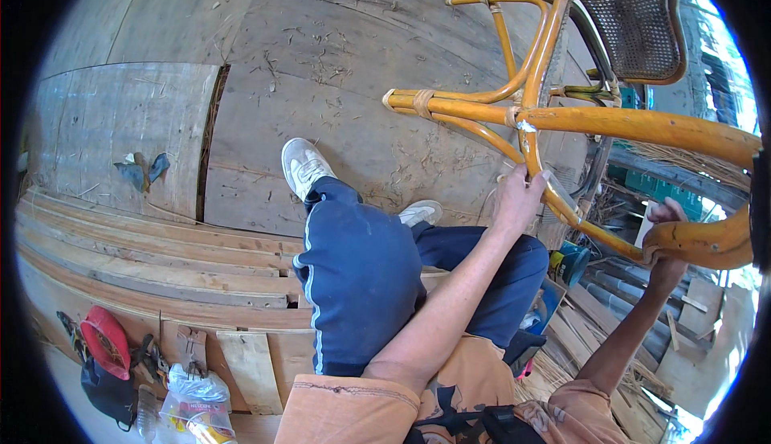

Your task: Repairing or weaving components of a rattan chair in a workshop setting.

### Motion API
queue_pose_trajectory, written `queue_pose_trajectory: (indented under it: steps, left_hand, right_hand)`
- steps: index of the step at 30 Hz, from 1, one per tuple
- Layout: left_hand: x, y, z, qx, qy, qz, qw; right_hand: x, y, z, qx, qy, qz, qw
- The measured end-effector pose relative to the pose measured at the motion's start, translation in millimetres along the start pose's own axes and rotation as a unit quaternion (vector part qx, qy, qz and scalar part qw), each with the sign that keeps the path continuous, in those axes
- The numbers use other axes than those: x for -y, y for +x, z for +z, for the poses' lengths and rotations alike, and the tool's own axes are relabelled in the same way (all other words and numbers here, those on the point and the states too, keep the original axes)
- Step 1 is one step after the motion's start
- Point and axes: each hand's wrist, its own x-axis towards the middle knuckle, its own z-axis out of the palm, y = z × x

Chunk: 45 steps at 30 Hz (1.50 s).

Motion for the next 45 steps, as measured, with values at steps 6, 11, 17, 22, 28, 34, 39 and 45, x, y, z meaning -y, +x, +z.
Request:
queue_pose_trajectory:
  steps: [6,11,17,22,28,34,39,45]
  left_hand:
    - [-13.5,-8.1,-0.1,-0.012,0.036,0.025,0.999]
    - [-15.4,-7.7,-7.0,-0.007,0.057,0.017,0.998]
    - [-18.6,-9.4,-7.0,-0.016,0.123,0.034,0.992]
    - [-23.8,-10.8,-9.3,-0.013,0.145,0.055,0.988]
    - [-19.6,-11.6,-10.5,-0.031,0.137,0.059,0.988]
    - [-9.6,-10.2,2.6,-0.055,0.117,0.060,0.990]
    - [3.5,-13.5,19.7,-0.120,0.078,0.089,0.986]
    - [16.7,-16.0,29.9,-0.104,0.074,0.084,0.988]
  right_hand:
    - [0.1,1.7,-14.3,0.024,-0.012,0.054,0.998]
    - [-6.4,-2.2,-10.3,-0.024,-0.022,0.056,0.998]
    - [-9.4,-3.6,-13.9,-0.014,-0.026,0.060,0.998]
    - [-13.1,-3.5,-18.7,-0.003,-0.010,0.068,0.998]
    - [-4.6,0.3,-9.1,-0.001,0.047,0.059,0.997]
    - [-6.5,-3.0,-12.8,-0.013,0.011,0.024,1.000]
    - [6.3,5.1,-16.6,-0.028,0.035,0.046,0.998]
    - [13.6,8.9,-5.6,-0.055,0.053,0.088,0.993]
